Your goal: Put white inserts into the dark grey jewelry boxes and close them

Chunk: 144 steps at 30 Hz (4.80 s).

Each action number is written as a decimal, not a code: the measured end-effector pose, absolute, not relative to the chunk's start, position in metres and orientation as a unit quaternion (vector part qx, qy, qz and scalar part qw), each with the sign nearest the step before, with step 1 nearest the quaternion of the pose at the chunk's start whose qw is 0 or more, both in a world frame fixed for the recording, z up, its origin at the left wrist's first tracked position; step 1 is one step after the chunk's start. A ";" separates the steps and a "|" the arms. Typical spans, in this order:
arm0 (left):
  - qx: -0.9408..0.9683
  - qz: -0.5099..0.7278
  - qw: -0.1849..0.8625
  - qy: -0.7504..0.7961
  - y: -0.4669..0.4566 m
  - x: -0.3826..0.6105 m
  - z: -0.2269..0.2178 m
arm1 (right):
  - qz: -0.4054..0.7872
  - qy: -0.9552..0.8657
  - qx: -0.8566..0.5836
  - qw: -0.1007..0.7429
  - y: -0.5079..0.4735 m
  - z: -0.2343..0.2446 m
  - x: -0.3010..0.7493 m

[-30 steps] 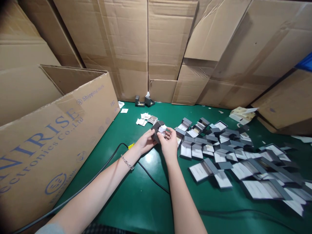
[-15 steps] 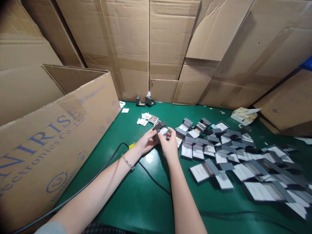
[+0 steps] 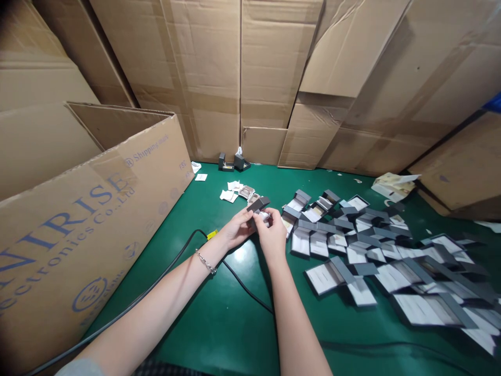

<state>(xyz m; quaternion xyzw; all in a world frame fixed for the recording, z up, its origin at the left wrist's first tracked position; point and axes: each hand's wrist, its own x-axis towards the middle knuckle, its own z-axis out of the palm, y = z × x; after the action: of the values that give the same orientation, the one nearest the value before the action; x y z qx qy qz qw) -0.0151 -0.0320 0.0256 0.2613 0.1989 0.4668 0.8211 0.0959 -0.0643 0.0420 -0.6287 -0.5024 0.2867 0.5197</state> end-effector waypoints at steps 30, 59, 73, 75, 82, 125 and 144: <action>0.216 0.462 0.818 0.265 -0.039 -0.016 0.033 | 0.129 -0.620 -0.638 0.437 -0.064 0.045 0.097; 0.204 0.478 0.804 0.289 -0.042 -0.015 0.042 | 0.030 -0.733 -0.617 0.286 -0.068 0.044 0.096; 0.172 0.503 0.803 0.269 -0.038 -0.014 0.036 | 0.006 -0.723 -0.592 0.358 -0.066 0.032 0.096; 0.180 0.505 0.802 0.264 -0.038 -0.014 0.036 | 0.024 -0.719 -0.590 0.365 -0.065 0.032 0.096; 0.189 0.501 0.804 0.260 -0.037 -0.014 0.034 | 0.051 -0.709 -0.593 0.378 -0.065 0.034 0.095; 0.133 0.521 0.818 0.204 -0.023 -0.010 0.018 | 0.037 -0.732 -0.599 0.324 -0.070 0.035 0.087; 0.137 0.504 0.825 0.214 -0.026 -0.009 0.028 | 0.055 -0.723 -0.599 0.339 -0.072 0.037 0.085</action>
<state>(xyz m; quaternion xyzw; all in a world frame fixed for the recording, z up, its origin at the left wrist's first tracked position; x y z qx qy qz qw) -0.0092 -0.0265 0.0277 0.1371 0.2136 0.5045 0.8253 0.0850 -0.0720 0.0369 -0.5993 -0.7231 0.0552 0.3390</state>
